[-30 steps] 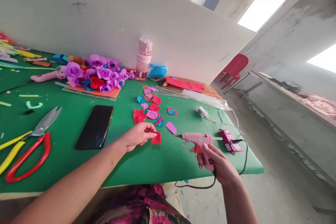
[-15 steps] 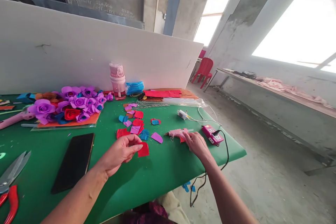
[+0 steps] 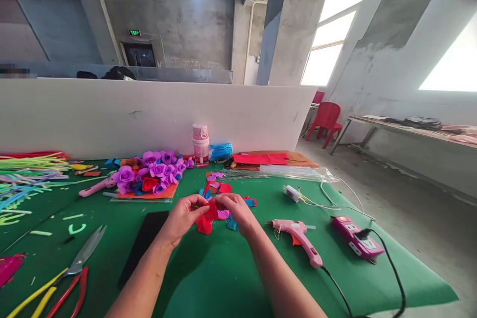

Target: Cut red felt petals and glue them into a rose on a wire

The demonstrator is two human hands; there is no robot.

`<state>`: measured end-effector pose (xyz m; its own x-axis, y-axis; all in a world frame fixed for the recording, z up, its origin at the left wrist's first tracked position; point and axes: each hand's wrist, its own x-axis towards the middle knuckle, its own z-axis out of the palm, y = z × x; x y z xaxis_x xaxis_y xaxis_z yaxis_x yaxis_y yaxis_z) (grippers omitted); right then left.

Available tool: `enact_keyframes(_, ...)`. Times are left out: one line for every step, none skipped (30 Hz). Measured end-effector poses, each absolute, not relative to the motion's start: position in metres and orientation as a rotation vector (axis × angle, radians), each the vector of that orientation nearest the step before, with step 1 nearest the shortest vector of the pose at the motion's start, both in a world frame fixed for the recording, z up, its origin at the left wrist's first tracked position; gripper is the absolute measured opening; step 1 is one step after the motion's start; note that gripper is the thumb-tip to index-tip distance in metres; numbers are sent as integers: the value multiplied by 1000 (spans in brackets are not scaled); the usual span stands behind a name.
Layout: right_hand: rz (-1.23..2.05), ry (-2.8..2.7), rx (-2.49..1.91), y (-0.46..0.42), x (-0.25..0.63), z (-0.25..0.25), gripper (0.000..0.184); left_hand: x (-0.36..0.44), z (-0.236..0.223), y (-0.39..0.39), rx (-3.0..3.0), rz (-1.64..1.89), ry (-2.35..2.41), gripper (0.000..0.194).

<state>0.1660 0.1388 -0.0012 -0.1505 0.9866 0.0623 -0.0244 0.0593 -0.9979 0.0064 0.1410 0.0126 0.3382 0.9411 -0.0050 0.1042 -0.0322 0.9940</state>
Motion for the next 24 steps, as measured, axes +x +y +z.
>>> enact_keyframes(1274, -1345, -1071, 140, 165, -6, 30, 5, 10, 141, 1444, 904, 1026, 27)
enact_keyframes(1264, -1359, -1080, 139, 165, -11, 29, 5, 7, 142, 1447, 897, 1037, 28)
enact_keyframes(1257, -1374, -1102, 138, 165, -15, 28, 6, 5, 143, 1451, 891, 1048, 29)
enact_keyframes(1249, -1385, -1135, 136, 166, -19, 28, 6, 2, 143, 1456, 883, 1059, 29)
enact_keyframes(1237, -1395, -1168, 135, 167, -22, 28, 8, 0, 144, 1458, 877, 1069, 30)
enact_keyframes(1220, -1401, -1199, 134, 168, -25, 28, 9, -2, 144, 1460, 871, 1077, 31)
enact_keyframes(1202, -1406, -1225, 134, 169, -27, 28, 11, -4, 144, 1460, 865, 1081, 32)
enact_keyframes(1184, -1413, -1243, 134, 170, -29, 28, 12, -6, 144, 1459, 861, 1082, 33)
enact_keyframes(1166, -1419, -1254, 135, 171, -31, 29, 14, -7, 144, 1457, 866, 1081, 33)
enact_keyframes(1149, -1415, -1258, 136, 173, -32, 30, 15, -8, 143, 1456, 879, 1079, 34)
enact_keyframes(1129, -1393, -1254, 138, 175, -33, 30, 17, -9, 141, 1454, 899, 1079, 34)
enact_keyframes(1106, -1355, -1247, 139, 178, -34, 31, 18, -9, 140, 1452, 920, 1082, 35)
enact_keyframes(1071, -1304, -1239, 141, 182, -33, 32, 20, -10, 138, 1452, 941, 1086, 36)
enact_keyframes(1026, -1247, -1233, 142, 186, -32, 33, 23, -10, 136, 1451, 959, 1089, 36)
enact_keyframes(980, -1196, -1234, 143, 190, -31, 33, 25, -11, 134, 1450, 977, 1088, 36)
enact_keyframes(938, -1151, -1241, 143, 194, -29, 33, 28, -13, 132, 1450, 995, 1079, 35)
enact_keyframes(912, -1113, -1247, 144, 197, -26, 33, 31, -14, 130, 1449, 1012, 1063, 33)
enact_keyframes(901, -1080, -1249, 144, 199, -25, 32, 34, -16, 129, 1449, 1026, 1045, 31)
enact_keyframes(900, -1054, -1246, 144, 200, -23, 32, 37, -18, 127, 1448, 1034, 1031, 30)
enact_keyframes(907, -1037, -1241, 144, 201, -22, 31, 39, -19, 125, 1449, 1032, 1026, 28)
enact_keyframes(912, -1028, -1237, 144, 200, -22, 32, 42, -21, 124, 1446, 1024, 1027, 27)
enact_keyframes(911, -1026, -1235, 144, 199, -22, 32, 43, -22, 123, 1436, 1015, 1030, 27)
enact_keyframes(910, -1031, -1233, 144, 198, -23, 32, 45, -23, 122, 1418, 1011, 1032, 28)
enact_keyframes(910, -1036, -1230, 144, 197, -24, 32, 46, -23, 121, 1395, 1010, 1029, 28)
